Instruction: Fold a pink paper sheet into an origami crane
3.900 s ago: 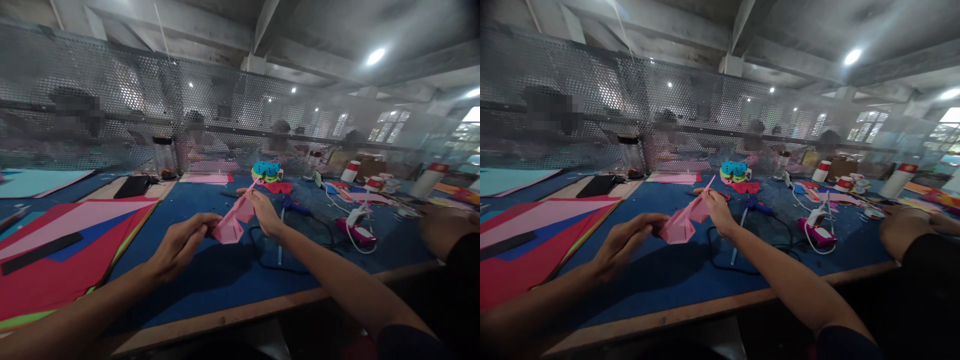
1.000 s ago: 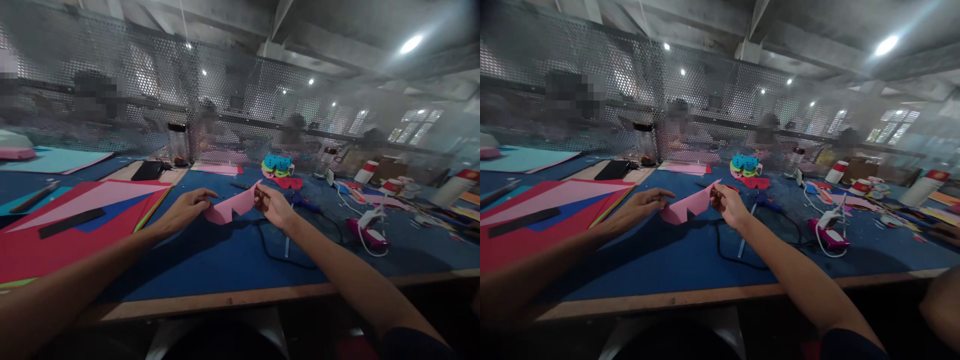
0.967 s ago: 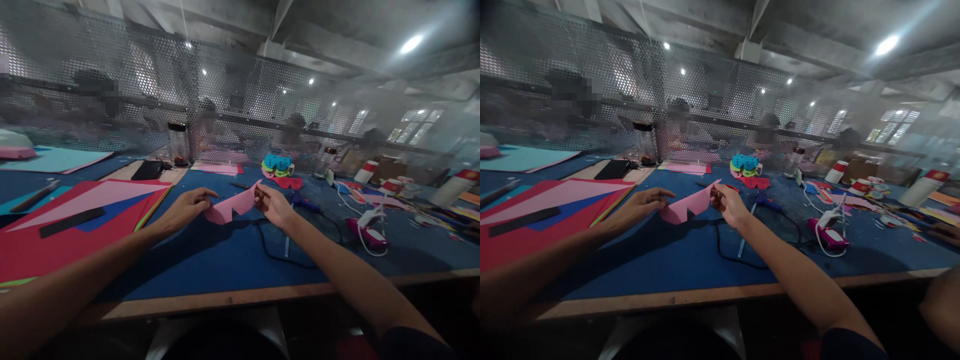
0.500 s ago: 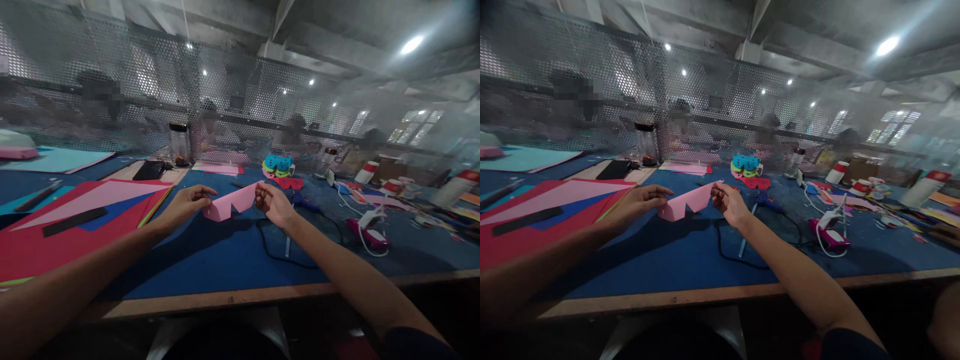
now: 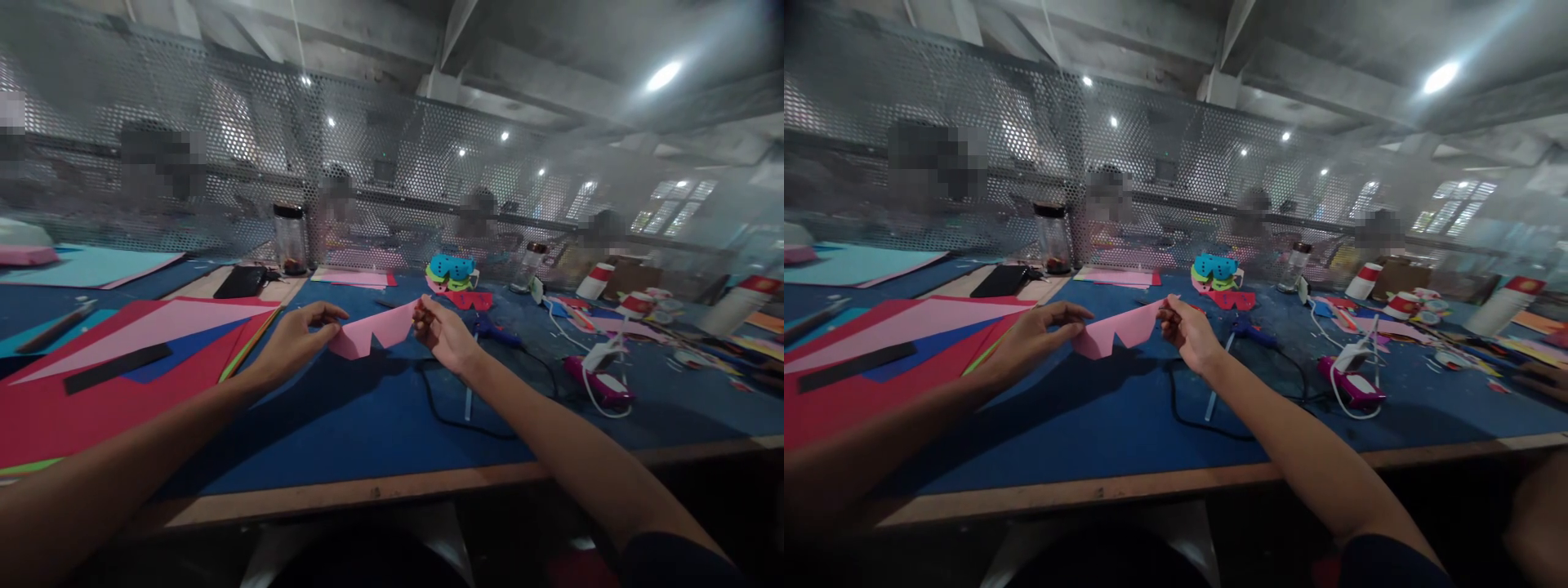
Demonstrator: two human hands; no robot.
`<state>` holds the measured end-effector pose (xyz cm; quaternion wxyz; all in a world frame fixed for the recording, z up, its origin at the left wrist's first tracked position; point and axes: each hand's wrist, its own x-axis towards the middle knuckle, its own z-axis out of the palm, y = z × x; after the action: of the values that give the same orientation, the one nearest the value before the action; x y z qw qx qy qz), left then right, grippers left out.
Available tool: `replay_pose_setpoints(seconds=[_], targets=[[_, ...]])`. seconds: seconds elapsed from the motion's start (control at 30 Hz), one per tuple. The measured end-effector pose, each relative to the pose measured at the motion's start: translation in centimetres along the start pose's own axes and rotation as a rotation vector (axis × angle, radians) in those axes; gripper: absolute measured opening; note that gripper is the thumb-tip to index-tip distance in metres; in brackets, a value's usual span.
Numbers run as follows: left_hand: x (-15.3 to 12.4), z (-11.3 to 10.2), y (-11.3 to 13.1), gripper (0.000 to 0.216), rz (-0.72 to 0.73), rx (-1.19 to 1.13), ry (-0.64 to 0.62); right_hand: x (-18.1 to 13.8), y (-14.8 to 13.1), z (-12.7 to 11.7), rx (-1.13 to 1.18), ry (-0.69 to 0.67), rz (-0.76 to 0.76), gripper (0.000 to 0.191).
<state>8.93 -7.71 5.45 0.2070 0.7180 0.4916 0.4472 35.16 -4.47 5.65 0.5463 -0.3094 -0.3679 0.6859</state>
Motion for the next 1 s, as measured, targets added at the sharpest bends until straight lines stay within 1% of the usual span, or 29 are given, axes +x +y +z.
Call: replay_pose_setpoints(seconds=[0.17,0.3,0.4,0.5,0.7,0.83,1.0], targets=[[0.0,-0.1,-0.3,0.029,0.021,0.045,0.008,0.2,0.3,-0.1,-0.037,-0.010,-0.036,0.020],[0.4,-0.2,-1.2,0.027,0.053,0.114,0.066,0.1,0.6,-0.2,-0.082,-0.045,-0.062,0.025],[0.7,-0.3,-2.0,0.025,0.117,0.183,0.119,0.1,0.9,-0.2,-0.108,-0.076,-0.049,0.030],[0.8,-0.3,-2.4,0.023,0.164,0.218,0.140,0.1,1.2,-0.2,-0.113,-0.105,-0.013,0.031],[0.7,-0.4,-2.3,0.022,0.239,0.277,0.116,0.3,1.5,-0.4,-0.124,-0.138,0.051,0.026],[0.6,-0.3,-1.9,0.022,0.244,0.265,0.105,0.4,1.5,-0.6,-0.141,-0.108,0.056,0.023],[0.4,-0.2,-1.4,0.023,0.234,0.221,0.075,0.5,1.7,-0.8,-0.160,-0.085,0.048,0.024]])
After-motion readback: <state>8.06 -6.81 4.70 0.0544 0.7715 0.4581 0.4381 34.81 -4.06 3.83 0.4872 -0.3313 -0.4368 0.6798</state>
